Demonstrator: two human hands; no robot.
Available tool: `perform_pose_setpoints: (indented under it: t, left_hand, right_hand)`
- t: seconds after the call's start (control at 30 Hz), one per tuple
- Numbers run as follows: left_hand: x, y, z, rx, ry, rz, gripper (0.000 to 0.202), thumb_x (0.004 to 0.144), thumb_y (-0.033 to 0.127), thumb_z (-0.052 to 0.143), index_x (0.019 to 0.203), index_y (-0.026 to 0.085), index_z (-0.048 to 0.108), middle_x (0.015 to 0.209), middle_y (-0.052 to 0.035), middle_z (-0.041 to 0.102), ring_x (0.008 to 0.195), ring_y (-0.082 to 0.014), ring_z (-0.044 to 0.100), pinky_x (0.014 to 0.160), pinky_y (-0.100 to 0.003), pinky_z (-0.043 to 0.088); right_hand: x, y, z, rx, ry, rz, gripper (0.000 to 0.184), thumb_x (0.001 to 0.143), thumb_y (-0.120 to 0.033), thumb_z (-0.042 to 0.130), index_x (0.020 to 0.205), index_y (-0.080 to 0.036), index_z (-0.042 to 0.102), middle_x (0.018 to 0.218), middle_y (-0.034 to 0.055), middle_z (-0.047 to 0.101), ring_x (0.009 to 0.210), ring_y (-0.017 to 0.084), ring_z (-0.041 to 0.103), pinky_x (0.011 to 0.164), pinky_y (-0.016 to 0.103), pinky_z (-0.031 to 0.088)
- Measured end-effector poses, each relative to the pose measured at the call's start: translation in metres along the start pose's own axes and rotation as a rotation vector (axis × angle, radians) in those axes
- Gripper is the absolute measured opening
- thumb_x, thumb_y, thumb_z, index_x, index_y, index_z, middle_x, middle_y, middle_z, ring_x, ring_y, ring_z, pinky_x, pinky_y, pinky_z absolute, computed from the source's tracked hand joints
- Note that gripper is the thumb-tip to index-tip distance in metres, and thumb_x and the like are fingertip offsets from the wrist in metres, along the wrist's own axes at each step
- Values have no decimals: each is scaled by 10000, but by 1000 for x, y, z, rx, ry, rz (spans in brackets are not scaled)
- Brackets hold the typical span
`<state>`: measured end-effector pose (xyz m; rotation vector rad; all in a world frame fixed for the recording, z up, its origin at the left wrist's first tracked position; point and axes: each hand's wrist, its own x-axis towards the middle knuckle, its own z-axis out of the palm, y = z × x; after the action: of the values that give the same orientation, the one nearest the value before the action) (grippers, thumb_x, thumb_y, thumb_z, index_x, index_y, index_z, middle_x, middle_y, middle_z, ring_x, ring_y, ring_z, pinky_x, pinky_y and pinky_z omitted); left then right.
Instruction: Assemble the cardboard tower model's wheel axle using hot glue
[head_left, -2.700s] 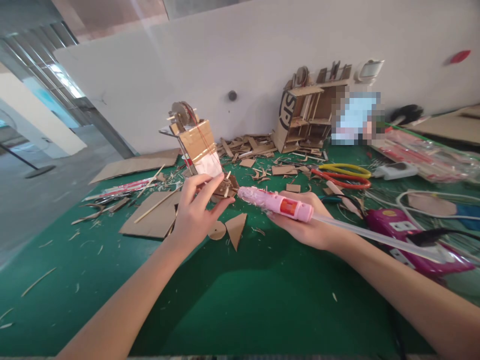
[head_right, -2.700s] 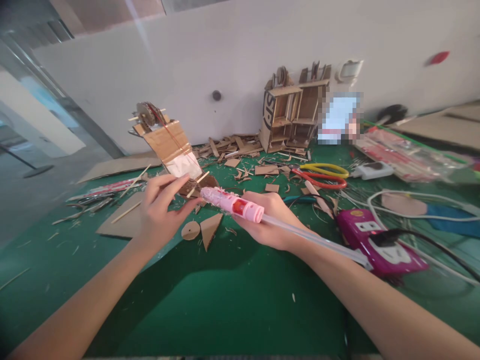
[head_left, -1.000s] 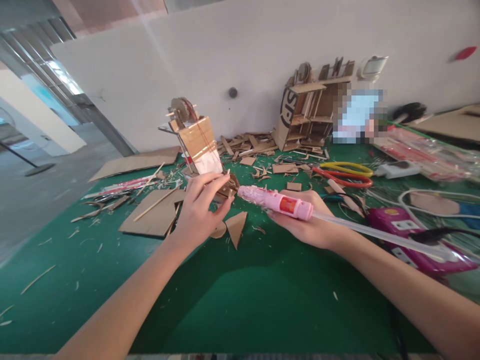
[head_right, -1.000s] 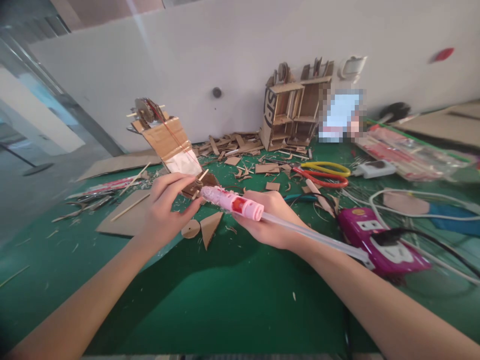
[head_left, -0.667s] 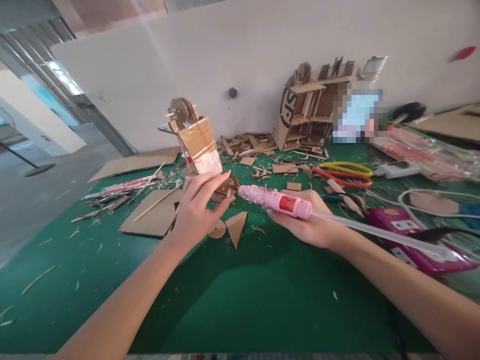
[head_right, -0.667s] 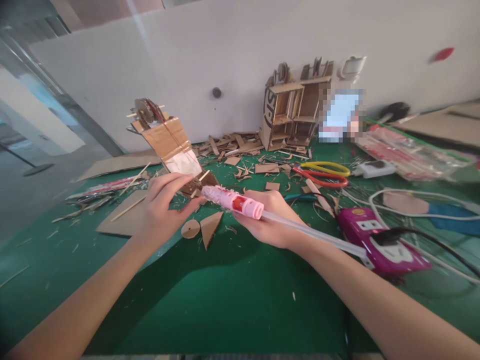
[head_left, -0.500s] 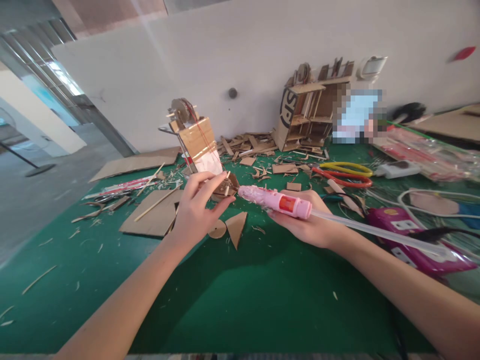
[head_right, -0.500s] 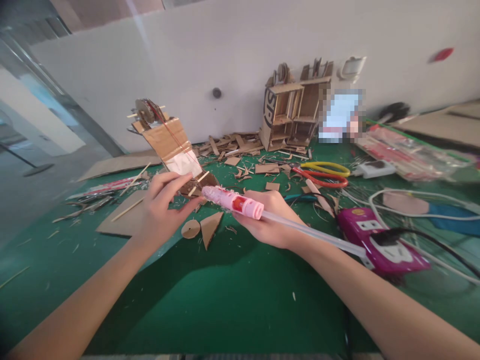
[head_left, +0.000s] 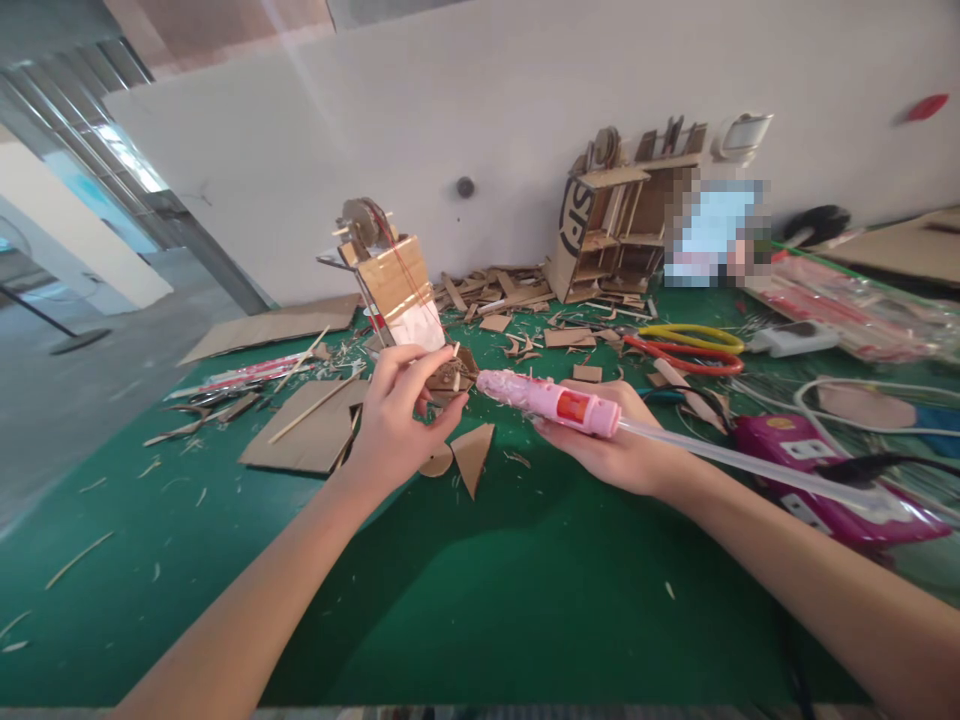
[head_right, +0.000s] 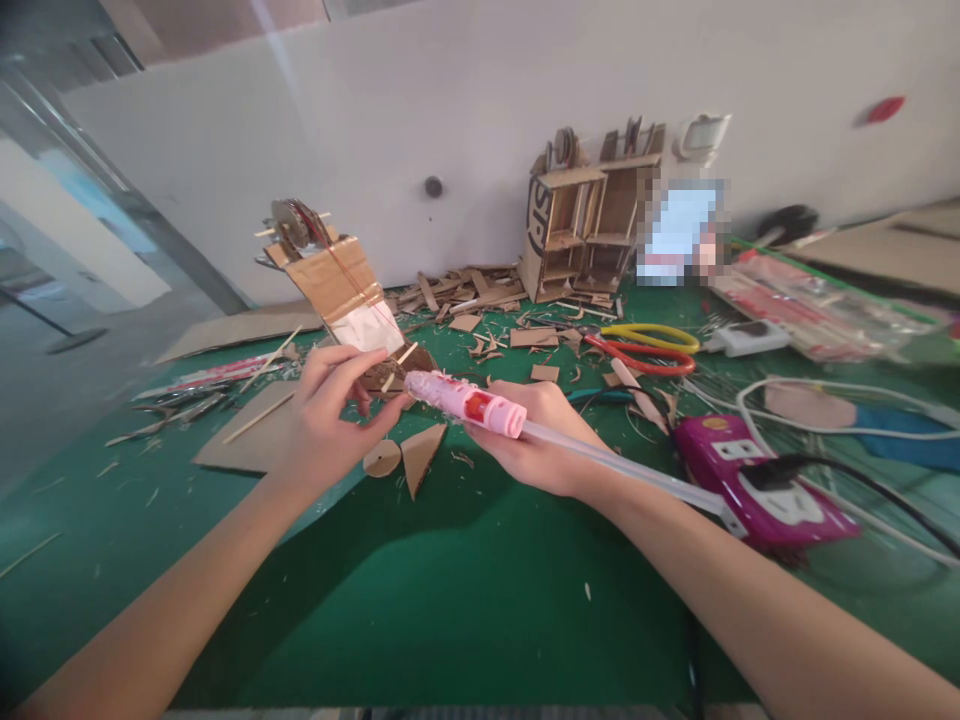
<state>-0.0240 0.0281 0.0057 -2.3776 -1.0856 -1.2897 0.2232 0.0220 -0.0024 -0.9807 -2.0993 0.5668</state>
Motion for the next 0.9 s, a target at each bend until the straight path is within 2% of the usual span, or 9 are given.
perform_pose_setpoints:
  t: [0.17,0.33,0.53,0.77,0.9]
  left_hand:
    - [0,3,-1,-25,-20,-46,447,798,164,626,1221,234,502,1126,-74,478,520,-19,420,514,-238,520]
    - [0,4,0,-33,1,-46,457,788,140,626,1223,214,507,1115,-80,470,605,-53,478,495,-213,524]
    - [-3,1,4,-3,19,-34,418,827,216,651,1220,218,509,1082,-73,495,691,-91,539,537,-218,554]
    - [-5,-3,6,23,44,-52,409,812,304,687,1177,220,521,1061,-58,523,627,-72,516,501,-219,536]
    - [-6,-4,6,41,43,-37,442,805,296,697,1202,233,514,1055,-54,518,602,-59,498,500,-215,525]
  right_hand:
    - [0,-1,1,10,-8,23,292,865,-367,562,660,-199,441,615,-19,479,551,114,454,523,256,331]
    - [1,-2,1,24,4,28,295,861,-365,565,658,-201,428,609,-25,459,545,113,448,517,255,333]
    - [0,-4,0,34,2,37,292,857,-348,567,652,-202,420,613,-25,456,548,114,453,512,254,323]
    - [1,-5,0,37,-12,29,282,854,-323,566,648,-198,419,613,-30,447,545,106,436,513,250,319]
    - [1,-4,1,25,-9,20,290,855,-330,568,648,-198,415,611,-35,439,535,99,429,508,246,320]
